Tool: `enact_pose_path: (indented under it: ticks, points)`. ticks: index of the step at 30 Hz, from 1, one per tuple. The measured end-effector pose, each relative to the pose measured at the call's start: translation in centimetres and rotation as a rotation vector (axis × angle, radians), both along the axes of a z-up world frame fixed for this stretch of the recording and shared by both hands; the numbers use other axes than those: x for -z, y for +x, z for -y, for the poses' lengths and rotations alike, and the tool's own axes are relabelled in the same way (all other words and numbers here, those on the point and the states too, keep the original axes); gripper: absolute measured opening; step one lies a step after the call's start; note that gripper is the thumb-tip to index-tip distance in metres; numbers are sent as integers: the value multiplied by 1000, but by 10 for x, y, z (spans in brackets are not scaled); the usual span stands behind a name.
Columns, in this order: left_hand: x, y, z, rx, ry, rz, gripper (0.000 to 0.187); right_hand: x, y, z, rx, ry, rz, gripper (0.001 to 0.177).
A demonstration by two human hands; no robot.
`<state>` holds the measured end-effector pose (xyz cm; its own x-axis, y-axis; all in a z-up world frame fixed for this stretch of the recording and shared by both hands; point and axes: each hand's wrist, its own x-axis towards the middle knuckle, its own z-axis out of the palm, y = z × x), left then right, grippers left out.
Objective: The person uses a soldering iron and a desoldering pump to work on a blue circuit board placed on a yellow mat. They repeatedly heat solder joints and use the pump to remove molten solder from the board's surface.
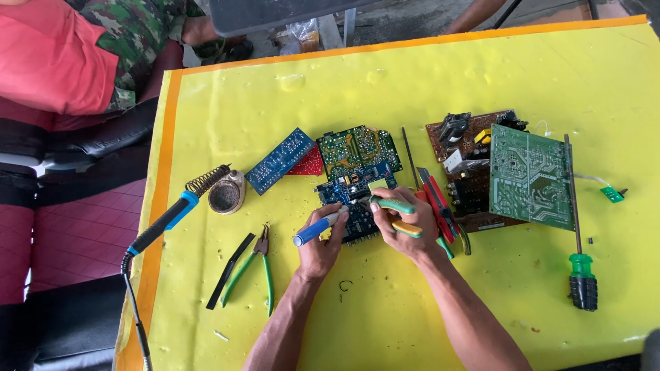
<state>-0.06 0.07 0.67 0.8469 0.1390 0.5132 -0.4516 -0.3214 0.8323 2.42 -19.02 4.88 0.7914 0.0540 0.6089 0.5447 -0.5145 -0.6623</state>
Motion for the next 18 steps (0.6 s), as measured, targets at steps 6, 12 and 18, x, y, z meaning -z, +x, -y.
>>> enact_pose_path:
  ticks: [6,12,18]
  points:
    - [0,1,-1,-26,-23,12,22,4,-1,2,18,-21,-7,17]
    - [5,2,1,-82,-5,40,24,0,1,4,-33,39,-17,17]
    - [-11,2,4,-95,-11,28,22,-1,3,11,-93,43,8,18]
